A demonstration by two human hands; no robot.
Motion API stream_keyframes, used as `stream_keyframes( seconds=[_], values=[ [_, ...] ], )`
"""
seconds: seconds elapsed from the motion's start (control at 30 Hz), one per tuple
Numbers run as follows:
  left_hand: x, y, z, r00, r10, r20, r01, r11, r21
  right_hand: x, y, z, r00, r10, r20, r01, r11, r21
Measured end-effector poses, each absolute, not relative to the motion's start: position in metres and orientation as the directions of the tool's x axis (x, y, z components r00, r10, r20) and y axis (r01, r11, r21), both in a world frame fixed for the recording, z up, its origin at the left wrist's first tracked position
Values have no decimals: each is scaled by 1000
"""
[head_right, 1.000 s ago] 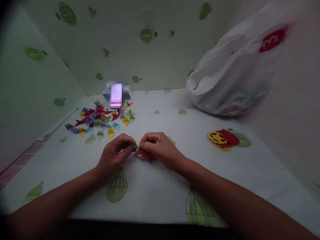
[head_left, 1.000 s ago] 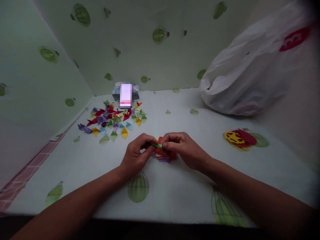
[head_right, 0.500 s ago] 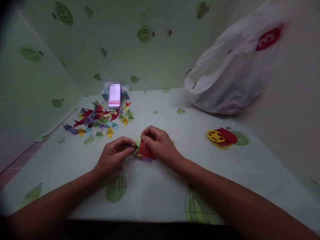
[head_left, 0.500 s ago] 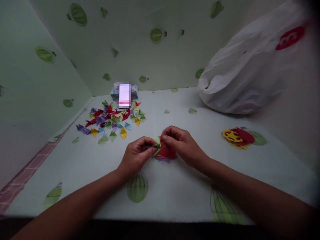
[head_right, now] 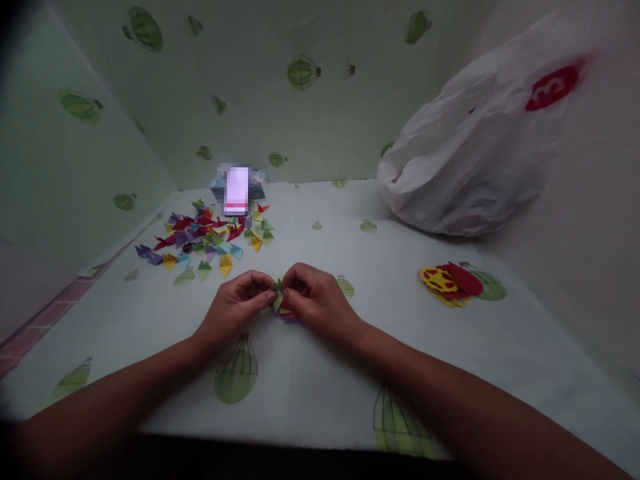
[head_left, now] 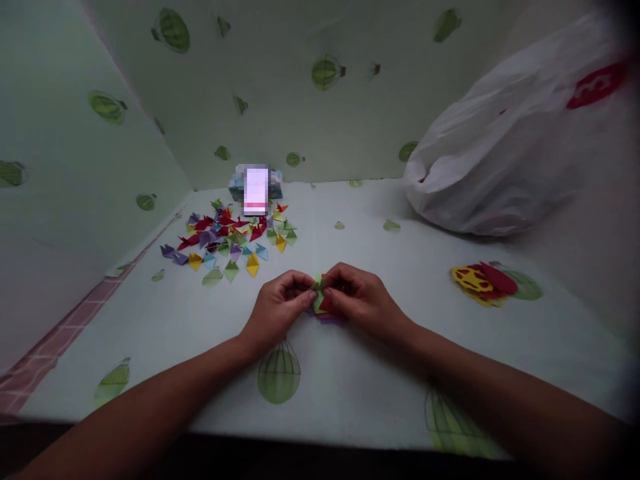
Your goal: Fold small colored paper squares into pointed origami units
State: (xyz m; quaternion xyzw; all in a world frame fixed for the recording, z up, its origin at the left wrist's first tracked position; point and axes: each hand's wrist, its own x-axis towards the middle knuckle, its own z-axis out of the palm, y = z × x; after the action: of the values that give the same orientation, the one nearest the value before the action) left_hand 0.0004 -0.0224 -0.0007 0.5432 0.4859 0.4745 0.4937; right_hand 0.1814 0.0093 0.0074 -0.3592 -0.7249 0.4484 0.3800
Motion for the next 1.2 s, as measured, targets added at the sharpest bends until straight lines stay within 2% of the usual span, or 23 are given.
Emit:
stream_keyframes(
  seconds=[0.13, 0.37, 0.53, 0.7, 0.8, 1.03, 1.2],
  values=[
    [0, -22, 1, 68, 995, 70, 136, -79, 988, 181, 10, 7, -454, 855, 251, 201, 373, -906],
    [-2, -21, -2, 58, 996, 69, 107, -75, 991, 180, 8, 7, -459, 881, 117, 134, 199, -971],
    [-2, -20, -2, 52, 995, 86, 125, -92, 988, 179, 9, 7, -455, 883, 118, 142, 203, -969],
    [2, -22, 2, 38, 987, 155, 76, -158, 985, 178, 8, 9, -458, 888, 54, 52, 87, -995],
    [2, -24, 2, 28, 981, 194, 100, -196, 976, 176, 6, 9, -442, 896, 55, 14, 68, -998],
    [1, -24, 0, 22, 977, 211, 133, -212, 968, 174, 5, 5, -382, 916, 124, 56, 157, -986],
    [1, -24, 1, 10, 977, 215, 156, -214, 964, 176, 7, 1, -335, 920, 202, 173, 271, -947]
  ],
)
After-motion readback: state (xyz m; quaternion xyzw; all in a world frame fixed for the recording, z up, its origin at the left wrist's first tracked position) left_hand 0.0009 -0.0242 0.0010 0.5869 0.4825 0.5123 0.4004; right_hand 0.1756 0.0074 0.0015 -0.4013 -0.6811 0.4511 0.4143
